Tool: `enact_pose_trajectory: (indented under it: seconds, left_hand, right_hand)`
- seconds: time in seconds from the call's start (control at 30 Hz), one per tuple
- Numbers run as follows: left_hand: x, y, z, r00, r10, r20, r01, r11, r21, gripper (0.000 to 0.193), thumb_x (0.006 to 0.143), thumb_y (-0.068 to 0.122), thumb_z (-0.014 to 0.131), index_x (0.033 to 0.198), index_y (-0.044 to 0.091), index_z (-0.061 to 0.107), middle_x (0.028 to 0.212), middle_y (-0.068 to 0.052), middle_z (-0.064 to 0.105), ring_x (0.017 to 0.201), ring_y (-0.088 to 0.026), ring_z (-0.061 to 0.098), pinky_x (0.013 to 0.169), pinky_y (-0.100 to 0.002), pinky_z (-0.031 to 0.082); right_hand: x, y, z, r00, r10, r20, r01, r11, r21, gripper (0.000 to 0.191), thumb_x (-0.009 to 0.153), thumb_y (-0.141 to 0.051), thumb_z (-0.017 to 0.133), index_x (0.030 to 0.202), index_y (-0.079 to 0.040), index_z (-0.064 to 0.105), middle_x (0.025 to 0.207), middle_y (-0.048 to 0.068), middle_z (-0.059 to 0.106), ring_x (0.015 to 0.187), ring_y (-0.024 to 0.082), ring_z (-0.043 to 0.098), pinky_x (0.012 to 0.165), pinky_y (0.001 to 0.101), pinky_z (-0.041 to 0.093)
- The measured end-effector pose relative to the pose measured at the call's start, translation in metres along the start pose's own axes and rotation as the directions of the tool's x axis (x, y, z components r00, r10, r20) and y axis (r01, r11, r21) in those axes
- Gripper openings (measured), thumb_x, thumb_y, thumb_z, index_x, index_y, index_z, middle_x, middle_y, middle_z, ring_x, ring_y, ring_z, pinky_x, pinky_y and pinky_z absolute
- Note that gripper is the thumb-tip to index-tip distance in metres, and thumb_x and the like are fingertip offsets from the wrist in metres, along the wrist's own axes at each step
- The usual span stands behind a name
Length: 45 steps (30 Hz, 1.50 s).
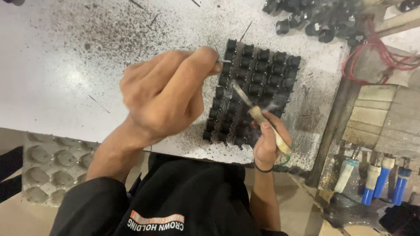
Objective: The person arranges black cylindrical components in a grid on the workbench, then uses a soldering iron to solder a wire terminal on each component one at a time, working across the grid. Smoke rises as the iron contacts each part, and the person later switches to a different handheld tool to work on the parts.
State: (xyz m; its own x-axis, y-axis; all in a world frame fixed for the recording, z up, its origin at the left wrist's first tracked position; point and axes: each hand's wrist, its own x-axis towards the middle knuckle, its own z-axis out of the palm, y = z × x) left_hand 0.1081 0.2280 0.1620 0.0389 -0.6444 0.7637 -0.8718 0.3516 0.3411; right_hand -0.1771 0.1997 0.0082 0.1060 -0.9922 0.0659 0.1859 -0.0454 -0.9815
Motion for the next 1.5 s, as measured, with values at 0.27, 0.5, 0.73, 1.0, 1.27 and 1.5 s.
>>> enact_pose_trajectory:
  seconds: [0.27,0.5,0.73,1.0,1.27,1.5]
  left_hand:
    - [-0.083,-0.029,0.108,0.838,-0.301,0.454,0.332,0.943,0.013,0.022,0.089,0.002,0.069,0.108,0.006,0.08,0.093,-0.009,0.067,0.059,-0.022,0.068,0.047,-0.034,0.054]
    - [-0.095,-0.039,0.115,0.858,-0.241,0.454,0.291,0.956,-0.041,0.015,0.088,0.009,0.072,0.1,0.008,0.079,0.091,-0.009,0.066,0.067,-0.027,0.069,0.057,-0.04,0.056]
    - [-0.086,-0.041,0.116,0.838,-0.251,0.484,0.322,0.944,-0.068,0.011,0.087,0.01,0.073,0.097,0.008,0.078,0.091,-0.01,0.066,0.066,-0.031,0.068,0.059,-0.043,0.056]
    - [-0.086,-0.037,0.12,0.828,-0.231,0.511,0.317,0.945,-0.085,0.013,0.08,0.006,0.072,0.092,0.003,0.076,0.092,-0.013,0.066,0.068,-0.032,0.069,0.063,-0.042,0.059]
    - [-0.087,-0.039,0.117,0.84,-0.254,0.48,0.34,0.935,-0.1,0.013,0.084,0.005,0.073,0.095,0.004,0.079,0.09,-0.011,0.066,0.068,-0.03,0.069,0.061,-0.041,0.058]
    - [-0.091,-0.027,0.12,0.859,-0.228,0.458,0.27,0.962,-0.027,0.013,0.081,0.003,0.072,0.093,0.0,0.074,0.094,-0.012,0.062,0.067,-0.029,0.069,0.058,-0.041,0.057]
  right_hand:
    - [-0.001,0.003,0.001,1.0,0.011,-0.006,-0.011,0.996,-0.089,0.027,0.099,-0.003,0.063,0.119,0.014,0.068,0.109,0.024,0.073,0.089,0.027,0.073,0.08,0.035,0.062]
    - [0.0,0.0,0.006,1.0,0.004,0.015,-0.003,0.994,-0.109,0.027,0.098,-0.003,0.062,0.118,0.013,0.068,0.111,0.023,0.072,0.092,0.027,0.073,0.08,0.0357,0.063]
    - [0.001,-0.001,0.007,0.999,-0.025,0.037,0.027,0.998,-0.06,0.026,0.1,-0.002,0.062,0.12,0.014,0.068,0.11,0.023,0.073,0.09,0.027,0.072,0.082,0.0359,0.061]
    - [0.002,-0.001,0.005,0.999,0.02,0.037,-0.017,0.997,-0.081,0.026,0.1,-0.002,0.061,0.119,0.013,0.068,0.111,0.023,0.072,0.089,0.027,0.073,0.081,0.0361,0.061]
    - [0.002,0.001,0.005,1.0,0.012,0.001,-0.012,0.999,-0.053,0.026,0.099,-0.003,0.062,0.119,0.013,0.069,0.108,0.023,0.073,0.088,0.028,0.073,0.08,0.0366,0.062]
    - [0.003,0.002,0.004,1.0,0.006,0.004,-0.005,0.999,-0.034,0.025,0.098,-0.002,0.062,0.117,0.013,0.068,0.112,0.024,0.071,0.093,0.029,0.072,0.082,0.0376,0.062]
